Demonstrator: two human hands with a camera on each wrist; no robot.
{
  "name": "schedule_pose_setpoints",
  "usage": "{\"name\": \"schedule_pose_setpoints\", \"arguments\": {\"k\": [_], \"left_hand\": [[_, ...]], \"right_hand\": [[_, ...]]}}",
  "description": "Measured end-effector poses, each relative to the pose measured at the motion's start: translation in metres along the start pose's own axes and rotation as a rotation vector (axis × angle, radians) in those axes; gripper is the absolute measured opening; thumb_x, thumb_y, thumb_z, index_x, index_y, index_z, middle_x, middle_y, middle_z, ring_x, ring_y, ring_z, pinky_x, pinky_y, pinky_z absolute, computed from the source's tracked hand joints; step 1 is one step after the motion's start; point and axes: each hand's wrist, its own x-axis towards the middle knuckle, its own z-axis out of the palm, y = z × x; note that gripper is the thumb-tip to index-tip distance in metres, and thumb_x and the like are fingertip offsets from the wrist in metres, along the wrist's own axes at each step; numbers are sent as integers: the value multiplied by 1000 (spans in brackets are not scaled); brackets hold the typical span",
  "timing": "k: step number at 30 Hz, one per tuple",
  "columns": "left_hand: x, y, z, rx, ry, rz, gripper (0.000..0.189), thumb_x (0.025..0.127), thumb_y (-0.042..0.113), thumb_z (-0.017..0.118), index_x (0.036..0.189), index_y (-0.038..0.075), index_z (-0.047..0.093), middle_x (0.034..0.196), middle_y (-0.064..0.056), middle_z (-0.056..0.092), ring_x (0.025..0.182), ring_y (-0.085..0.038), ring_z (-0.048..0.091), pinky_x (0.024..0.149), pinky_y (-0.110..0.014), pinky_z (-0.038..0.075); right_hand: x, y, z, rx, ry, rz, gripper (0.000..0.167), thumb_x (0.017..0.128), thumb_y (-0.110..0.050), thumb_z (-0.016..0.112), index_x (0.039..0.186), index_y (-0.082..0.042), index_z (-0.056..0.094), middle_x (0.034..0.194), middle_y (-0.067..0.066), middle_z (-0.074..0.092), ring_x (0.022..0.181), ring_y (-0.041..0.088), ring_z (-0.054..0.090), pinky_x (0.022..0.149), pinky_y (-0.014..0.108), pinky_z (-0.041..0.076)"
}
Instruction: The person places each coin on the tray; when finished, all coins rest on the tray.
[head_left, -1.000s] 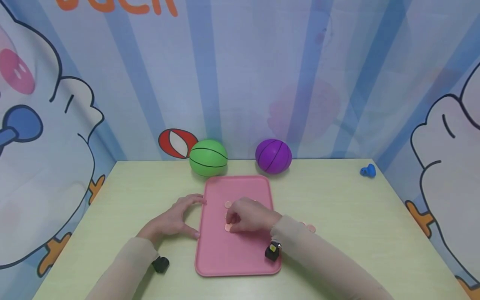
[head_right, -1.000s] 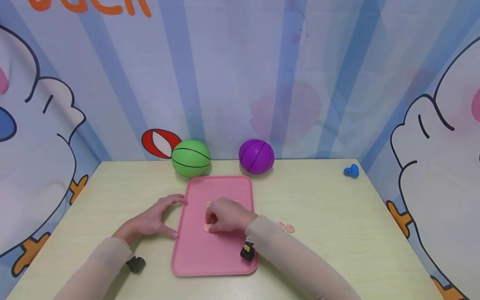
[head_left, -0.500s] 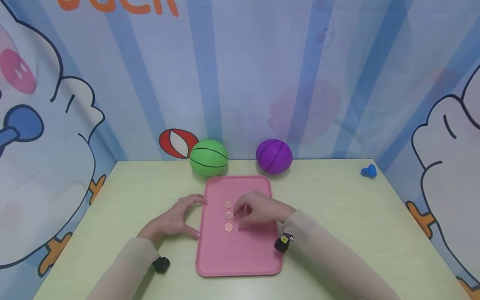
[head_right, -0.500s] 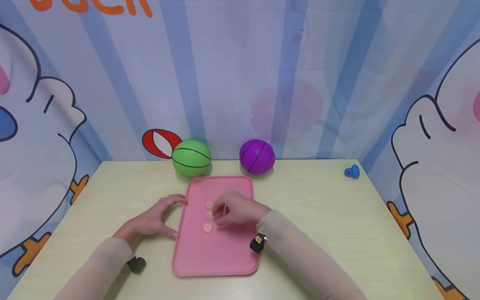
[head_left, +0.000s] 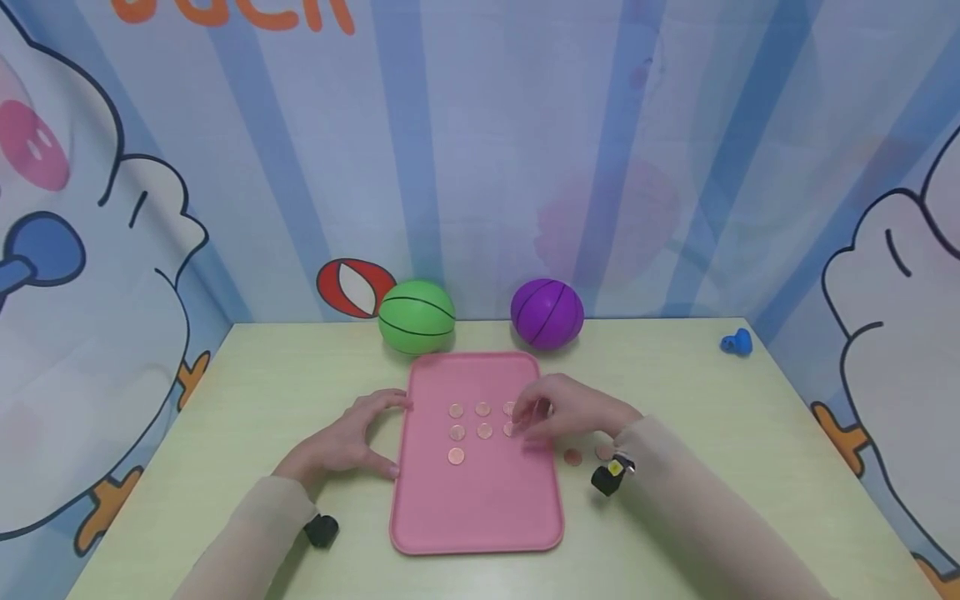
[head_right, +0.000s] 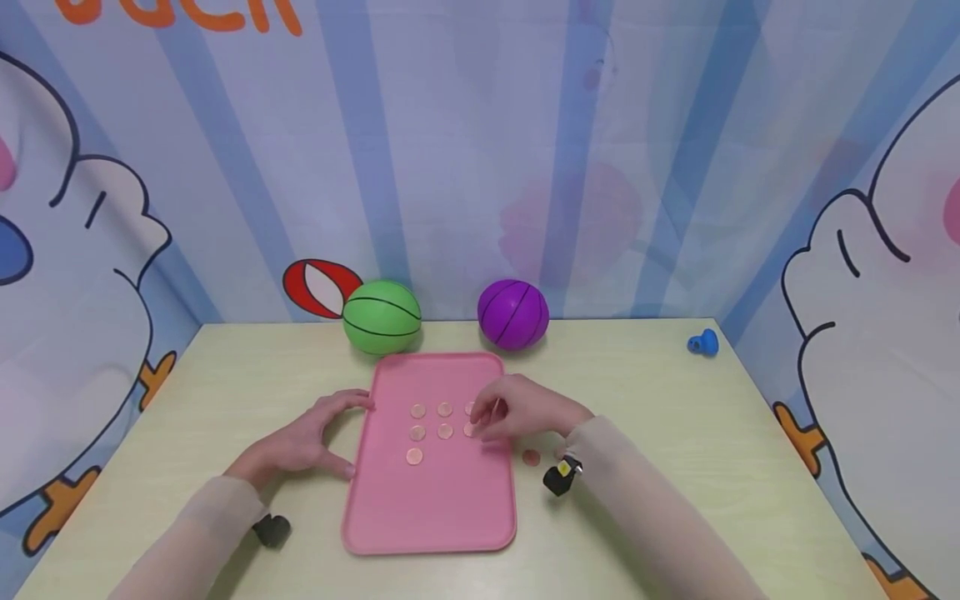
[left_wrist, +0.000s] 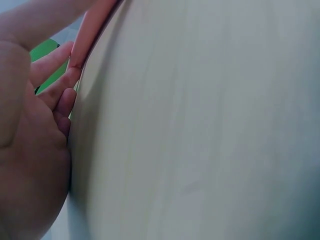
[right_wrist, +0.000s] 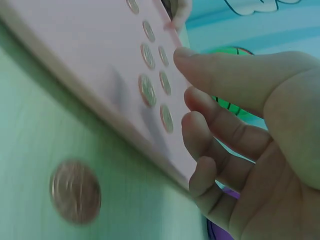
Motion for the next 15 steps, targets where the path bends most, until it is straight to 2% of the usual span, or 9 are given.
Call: {"name": "schedule_pose_setpoints", "arguments": {"k": [6, 11, 15], "left_hand": [[1, -2, -1, 9, 0, 11, 97, 70, 34, 98, 153, 23, 49, 168, -8, 32, 155, -40, 20, 122, -75, 13], [1, -1, -1, 4, 2, 4, 97, 69, 34, 98, 152, 23, 50, 168, -7, 33, 155, -40, 20, 122, -74, 13], [1, -1, -1, -1, -2, 3, 98, 68, 34, 98, 153, 23, 49, 169, -6, 31, 156, -38, 19, 123, -73, 13]], "right_hand": [[-15, 16, -11, 30, 5, 13, 18, 92, -12, 80, 110, -12, 79, 101, -4, 78, 87, 13, 70, 83, 31, 59], [-30, 28, -19, 45, 5, 89, 15, 92, -9, 78, 106, -14, 80, 96, -6, 77, 86, 16, 69, 80, 30, 59], [-47, 35, -19, 199, -42, 244, 17, 90, -5, 78, 106, -12, 78, 80, 8, 72, 61, 19, 65, 54, 31, 58]]}}
